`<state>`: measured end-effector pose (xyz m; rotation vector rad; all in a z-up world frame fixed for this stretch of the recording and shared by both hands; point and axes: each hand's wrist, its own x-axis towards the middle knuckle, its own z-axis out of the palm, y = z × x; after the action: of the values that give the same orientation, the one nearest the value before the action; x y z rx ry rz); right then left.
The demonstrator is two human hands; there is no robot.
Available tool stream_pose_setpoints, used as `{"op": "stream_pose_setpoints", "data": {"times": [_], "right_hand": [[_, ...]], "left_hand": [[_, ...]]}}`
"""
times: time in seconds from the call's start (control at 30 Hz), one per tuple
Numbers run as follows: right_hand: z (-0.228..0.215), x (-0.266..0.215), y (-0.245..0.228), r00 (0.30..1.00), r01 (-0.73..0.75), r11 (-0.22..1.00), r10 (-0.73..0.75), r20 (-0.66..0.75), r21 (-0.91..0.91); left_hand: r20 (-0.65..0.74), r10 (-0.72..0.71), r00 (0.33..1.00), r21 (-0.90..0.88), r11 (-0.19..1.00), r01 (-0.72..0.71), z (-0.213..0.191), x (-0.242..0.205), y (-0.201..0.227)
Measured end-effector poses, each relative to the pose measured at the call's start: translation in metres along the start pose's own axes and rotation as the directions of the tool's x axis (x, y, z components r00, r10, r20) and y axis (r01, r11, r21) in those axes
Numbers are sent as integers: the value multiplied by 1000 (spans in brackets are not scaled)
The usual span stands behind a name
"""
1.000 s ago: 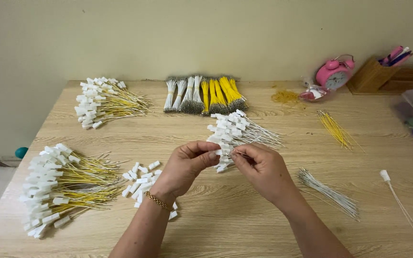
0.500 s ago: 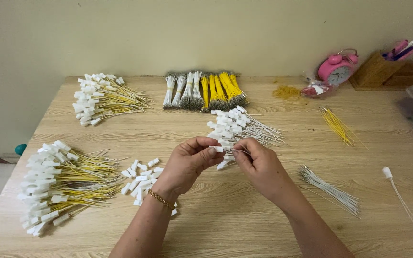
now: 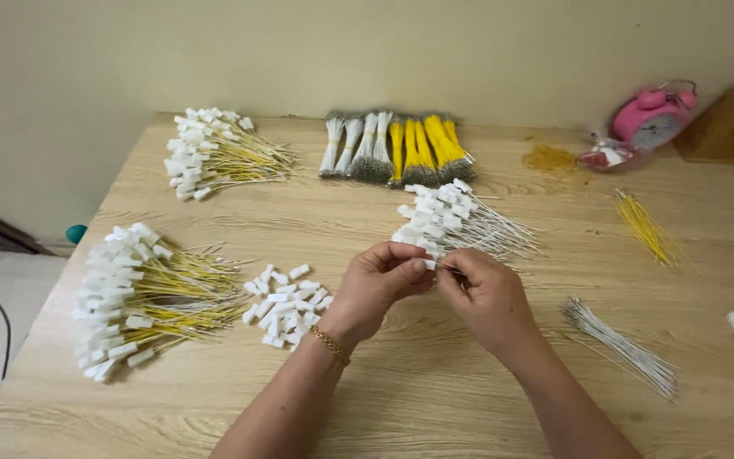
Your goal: Group and bundle small white plastic wire components by hand on a wooden workspace.
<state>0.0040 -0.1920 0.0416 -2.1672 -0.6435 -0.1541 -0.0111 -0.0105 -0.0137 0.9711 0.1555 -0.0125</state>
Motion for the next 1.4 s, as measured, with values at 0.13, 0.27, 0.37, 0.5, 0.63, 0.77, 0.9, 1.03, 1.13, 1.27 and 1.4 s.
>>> {"op": "stream_pose_setpoints", "data": {"times": [0.13, 0.27, 0.37, 0.5, 0.63, 0.77, 0.9, 1.03, 1.13, 1.27, 1.4], "right_hand": [[8, 3, 3, 999, -47, 999, 47, 21, -22], [15, 9, 13, 988, -122, 993, 122, 90, -5], [20, 13, 45, 990, -92, 990, 102, 101, -107], [20, 12, 62, 996, -53, 978, 67, 61, -204], [-4, 13, 16, 986, -140, 971, 154, 61, -194], [-17, 9, -7, 952, -257, 948, 282, 120, -187], [-16, 1, -4, 968, -229, 972, 233, 90, -54], [-14, -2, -4, 986, -169, 980, 168, 22, 107], [-13, -5, -7, 985, -173, 948, 173, 23, 268], [-16, -2, -21, 988, -147, 950, 156, -12, 275], [-18, 0, -33, 998, -47, 971, 57, -36, 236]], "left_hand": [[-18, -16, 1000, 39, 999, 16, -2, -1, 14], [85, 153, 985, 865, 480, -149, -29, 1, 57], [82, 250, 965, 978, -208, -30, -86, 11, 65], [54, 84, 995, 747, -664, 16, -125, -3, 78], [-71, 190, 979, 842, -515, 161, -124, -2, 69], [-70, 175, 982, 860, -488, 148, -117, -9, 68], [-6, 162, 987, 854, -513, 90, -128, -8, 59], [46, 137, 990, 865, -500, 29, -114, -11, 63], [142, 144, 979, 870, -490, -54, -109, -10, 66], [79, 256, 963, 992, 78, -102, -67, -16, 85], [23, 135, 991, 620, 775, -120, -8, -34, 99]]}}
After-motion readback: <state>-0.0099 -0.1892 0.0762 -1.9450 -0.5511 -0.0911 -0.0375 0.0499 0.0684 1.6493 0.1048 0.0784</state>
